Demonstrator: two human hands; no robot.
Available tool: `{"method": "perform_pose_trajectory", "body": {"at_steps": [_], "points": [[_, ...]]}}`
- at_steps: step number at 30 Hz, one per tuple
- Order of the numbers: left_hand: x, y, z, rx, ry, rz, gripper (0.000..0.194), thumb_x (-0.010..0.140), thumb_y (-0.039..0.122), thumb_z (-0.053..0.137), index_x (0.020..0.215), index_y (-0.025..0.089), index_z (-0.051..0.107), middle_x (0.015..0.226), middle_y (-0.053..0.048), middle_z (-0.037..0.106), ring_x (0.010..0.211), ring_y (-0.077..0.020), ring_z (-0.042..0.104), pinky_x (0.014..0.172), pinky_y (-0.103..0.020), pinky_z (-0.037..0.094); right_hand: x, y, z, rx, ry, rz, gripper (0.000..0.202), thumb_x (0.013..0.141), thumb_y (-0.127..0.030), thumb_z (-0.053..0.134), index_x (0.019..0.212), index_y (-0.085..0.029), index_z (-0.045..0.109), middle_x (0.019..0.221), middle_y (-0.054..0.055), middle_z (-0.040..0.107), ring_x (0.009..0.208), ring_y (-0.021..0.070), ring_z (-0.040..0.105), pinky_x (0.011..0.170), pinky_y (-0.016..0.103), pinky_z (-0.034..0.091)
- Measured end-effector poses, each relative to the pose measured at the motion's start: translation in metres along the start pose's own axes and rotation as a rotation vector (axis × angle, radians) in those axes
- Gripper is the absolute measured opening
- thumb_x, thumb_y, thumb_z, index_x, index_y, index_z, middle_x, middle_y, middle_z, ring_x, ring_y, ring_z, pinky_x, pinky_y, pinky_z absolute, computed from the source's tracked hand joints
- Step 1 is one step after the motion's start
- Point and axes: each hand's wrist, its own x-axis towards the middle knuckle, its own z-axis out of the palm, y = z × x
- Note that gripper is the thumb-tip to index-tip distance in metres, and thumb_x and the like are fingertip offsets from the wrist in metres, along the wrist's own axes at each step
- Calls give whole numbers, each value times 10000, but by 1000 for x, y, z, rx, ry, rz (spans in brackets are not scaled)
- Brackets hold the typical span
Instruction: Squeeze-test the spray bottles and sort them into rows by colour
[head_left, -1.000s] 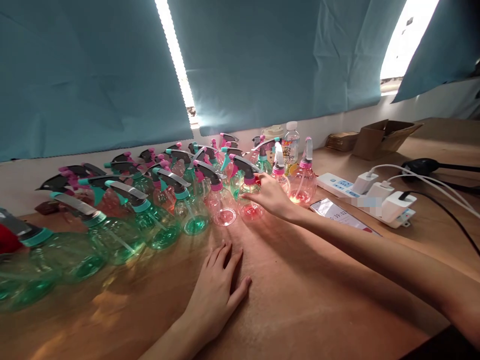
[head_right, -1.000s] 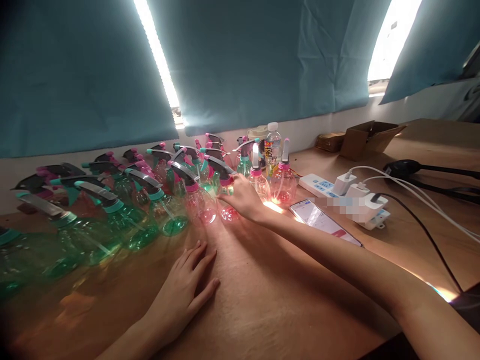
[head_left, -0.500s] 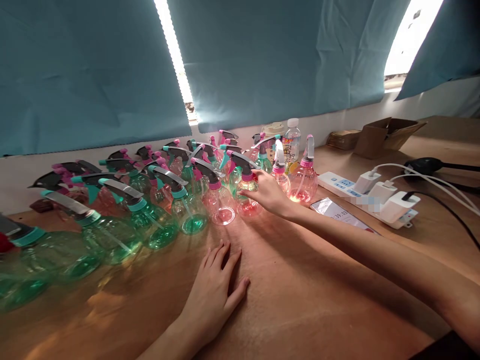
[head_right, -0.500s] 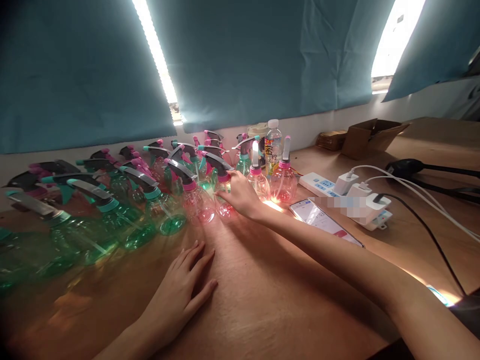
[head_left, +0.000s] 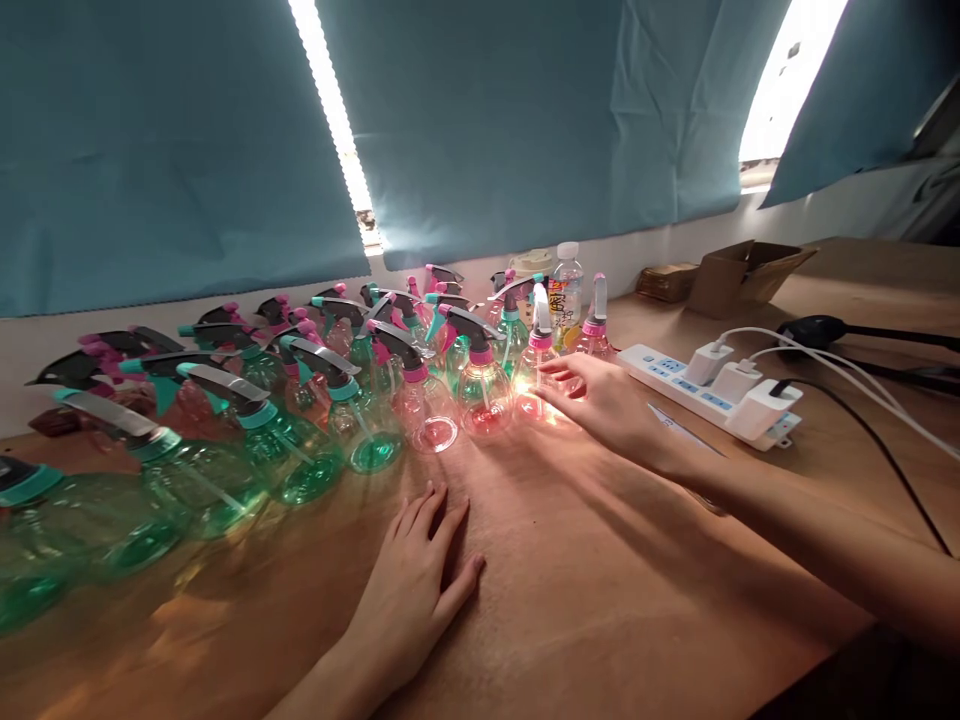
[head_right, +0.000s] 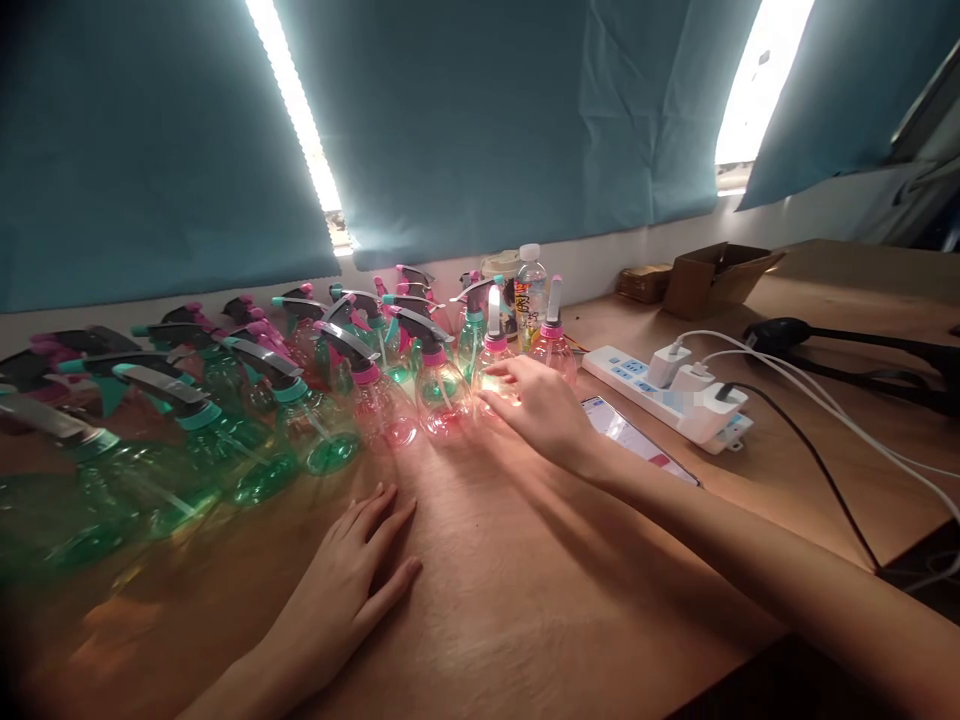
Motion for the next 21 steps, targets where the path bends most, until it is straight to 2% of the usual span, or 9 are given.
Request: {"method": "perform_pose_trajectory", "body": {"at_steps": [3, 5, 11, 13, 17, 21], "points": [[0, -1, 0, 14, 12, 5, 494, 953, 455, 459, 1348, 166, 524, 1412, -159, 489, 1313, -363, 420, 1052, -588, 358, 3, 13, -12, -60, 60, 87, 326, 838, -365, 629, 1066, -136, 671, 1044, 115, 713, 890, 264, 676, 791, 436, 534], [1, -1, -1, 20, 17, 5, 497, 952, 466, 458, 1349, 174, 523, 1415, -152, 487, 1315, -361, 419, 1051, -580, 365, 9, 20, -13, -94, 80, 132, 370, 819, -378, 646, 1093, -129, 666, 1094, 135, 704, 923, 297, 674, 827, 474, 514], [-2, -5, 1, 5, 38, 24, 469, 966, 461, 431, 1319, 175, 545, 1391, -150, 509, 1306, -356, 432, 1045, -575, 377, 32, 26, 6, -125, 82, 181, 568, 808, -443, 653, 1224, -63, 580, 1205, 205, 641, 1119, 343, 597, 897, 457, 473], [-6, -7, 1, -4, 61, 33, 437, 969, 448, 435, 1302, 192, 553, 1370, -138, 527, 1292, -341, 451, 1043, -560, 389, 40, 25, 13, -132, 79, 199, 578, 804, -462, 650, 1210, -59, 572, 1164, 214, 649, 1080, 347, 610, 858, 448, 479], [-14, -9, -1, -9, 92, 28, 392, 970, 410, 453, 1284, 198, 556, 1344, -135, 540, 1261, -328, 487, 1026, -541, 417, 51, 25, 23, -144, 63, 242, 474, 799, -482, 637, 1055, -84, 602, 1007, 188, 673, 909, 328, 642, 733, 422, 485], [-19, -8, -3, -49, 133, 14, 347, 957, 381, 485, 1247, 214, 575, 1306, -116, 561, 1199, -320, 540, 974, -491, 481, 55, 27, 26, -147, 33, 274, 409, 792, -494, 629, 926, -109, 595, 897, 169, 670, 803, 311, 632, 652, 398, 463]]}}
